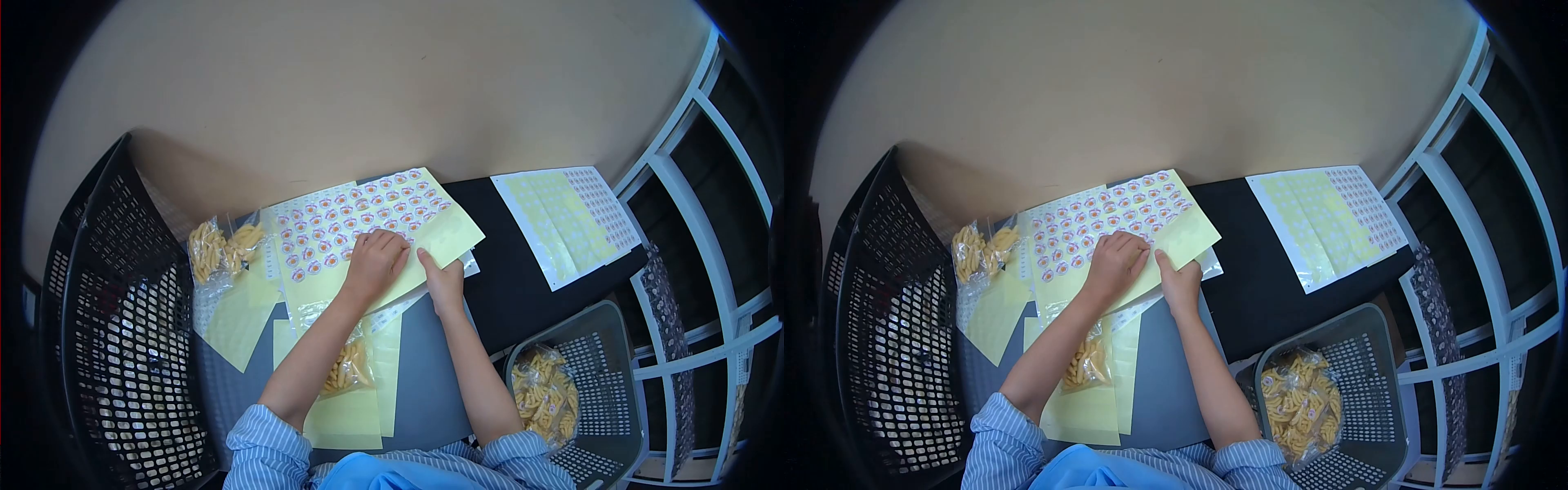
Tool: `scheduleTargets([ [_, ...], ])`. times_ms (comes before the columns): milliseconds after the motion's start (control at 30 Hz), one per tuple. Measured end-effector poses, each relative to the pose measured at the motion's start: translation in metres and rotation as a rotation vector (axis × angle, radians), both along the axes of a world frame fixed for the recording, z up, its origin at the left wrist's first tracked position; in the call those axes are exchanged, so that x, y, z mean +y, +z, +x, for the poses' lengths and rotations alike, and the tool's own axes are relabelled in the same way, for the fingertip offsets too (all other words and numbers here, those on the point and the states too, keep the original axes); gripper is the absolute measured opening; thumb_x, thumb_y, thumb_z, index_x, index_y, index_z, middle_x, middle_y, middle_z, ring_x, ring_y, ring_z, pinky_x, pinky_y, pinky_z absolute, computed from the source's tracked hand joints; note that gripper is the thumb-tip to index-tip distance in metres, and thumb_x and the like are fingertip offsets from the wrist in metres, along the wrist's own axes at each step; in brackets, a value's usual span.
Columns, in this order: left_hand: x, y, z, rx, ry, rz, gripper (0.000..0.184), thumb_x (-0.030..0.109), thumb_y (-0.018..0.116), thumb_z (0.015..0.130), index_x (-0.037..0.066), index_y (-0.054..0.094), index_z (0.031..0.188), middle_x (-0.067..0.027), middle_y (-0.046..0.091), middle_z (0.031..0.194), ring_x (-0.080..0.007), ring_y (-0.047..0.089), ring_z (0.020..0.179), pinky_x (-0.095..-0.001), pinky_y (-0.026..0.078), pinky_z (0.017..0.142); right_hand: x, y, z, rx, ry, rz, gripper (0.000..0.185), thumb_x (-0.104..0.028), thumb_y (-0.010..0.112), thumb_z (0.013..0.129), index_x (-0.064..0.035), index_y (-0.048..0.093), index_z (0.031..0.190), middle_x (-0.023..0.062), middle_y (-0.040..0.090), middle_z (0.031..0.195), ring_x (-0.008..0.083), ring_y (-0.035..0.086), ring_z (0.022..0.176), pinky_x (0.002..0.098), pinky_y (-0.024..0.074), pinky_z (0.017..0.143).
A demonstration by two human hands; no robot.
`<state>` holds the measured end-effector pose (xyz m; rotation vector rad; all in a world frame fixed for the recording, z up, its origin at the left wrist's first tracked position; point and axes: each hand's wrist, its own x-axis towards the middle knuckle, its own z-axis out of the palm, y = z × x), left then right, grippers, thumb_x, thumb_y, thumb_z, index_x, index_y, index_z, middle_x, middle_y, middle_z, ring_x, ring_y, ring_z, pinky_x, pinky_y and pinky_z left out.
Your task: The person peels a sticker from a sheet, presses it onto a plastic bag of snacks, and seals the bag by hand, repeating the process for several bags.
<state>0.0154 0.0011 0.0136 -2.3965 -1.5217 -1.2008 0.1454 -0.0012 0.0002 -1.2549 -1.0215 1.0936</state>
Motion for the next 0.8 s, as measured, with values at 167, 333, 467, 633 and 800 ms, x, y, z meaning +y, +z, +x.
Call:
scheduleTargets([
  [167, 0.004, -0.003, 0.000, -0.102, -0.047, -0.097, 0.007, 0.009, 0.059, 0.074, 0.004, 0.056, 0.078, -0.0076, 0.057, 0.078, -0.0238, 0.055, 0.078, -0.0345, 0.043, 0.068, 0.001, 0.004, 0.006, -0.198, 0.011, 0.000, 0.031, -0.013, 0.068, 0.069, 0.0057, 0.059, 0.092, 0.0158, 0.063, 0.088, 0.0230, 0.062, 0.079, 0.0316, 0.0471, 0.070],
  [333, 0.006, -0.005, 0.003, -0.239, -0.024, -0.212, 0.008, 0.007, 0.057, 0.076, 0.001, 0.055, 0.080, -0.0110, 0.057, 0.079, -0.0280, 0.055, 0.076, -0.0370, 0.044, 0.067, 0.000, 0.009, 0.008, -0.301, -0.052, 0.070, 0.032, -0.013, 0.072, 0.064, 0.0057, 0.061, 0.088, 0.0180, 0.064, 0.084, 0.0279, 0.063, 0.078, 0.0341, 0.0482, 0.069],
  [467, 0.011, 0.004, 0.003, -0.269, 0.008, -0.365, 0.009, 0.007, 0.056, 0.077, 0.000, 0.055, 0.081, -0.0131, 0.058, 0.078, -0.0288, 0.055, 0.076, -0.0365, 0.045, 0.067, 0.002, 0.007, 0.009, -0.292, -0.040, 0.068, 0.033, -0.012, 0.072, 0.064, 0.0056, 0.060, 0.089, 0.0181, 0.064, 0.085, 0.0278, 0.063, 0.079, 0.0342, 0.0481, 0.069],
  [633, 0.019, 0.015, -0.002, -0.293, 0.006, -0.612, 0.013, 0.009, 0.053, 0.079, -0.003, 0.056, 0.083, -0.0183, 0.059, 0.079, -0.0303, 0.057, 0.074, -0.0361, 0.045, 0.068, 0.002, 0.009, 0.009, -0.280, -0.028, 0.075, 0.034, -0.012, 0.072, 0.063, 0.0052, 0.060, 0.090, 0.0182, 0.064, 0.086, 0.0279, 0.063, 0.080, 0.0343, 0.0480, 0.070],
  [800, 0.024, 0.018, -0.004, -0.298, 0.011, -0.671, 0.014, 0.010, 0.053, 0.080, -0.004, 0.057, 0.083, -0.0179, 0.060, 0.079, -0.0289, 0.058, 0.072, -0.0353, 0.045, 0.067, 0.001, 0.009, 0.010, -0.344, -0.049, 0.044, 0.034, -0.013, 0.072, 0.063, 0.0055, 0.060, 0.089, 0.0182, 0.064, 0.086, 0.0287, 0.063, 0.080, 0.0348, 0.0480, 0.071],
])
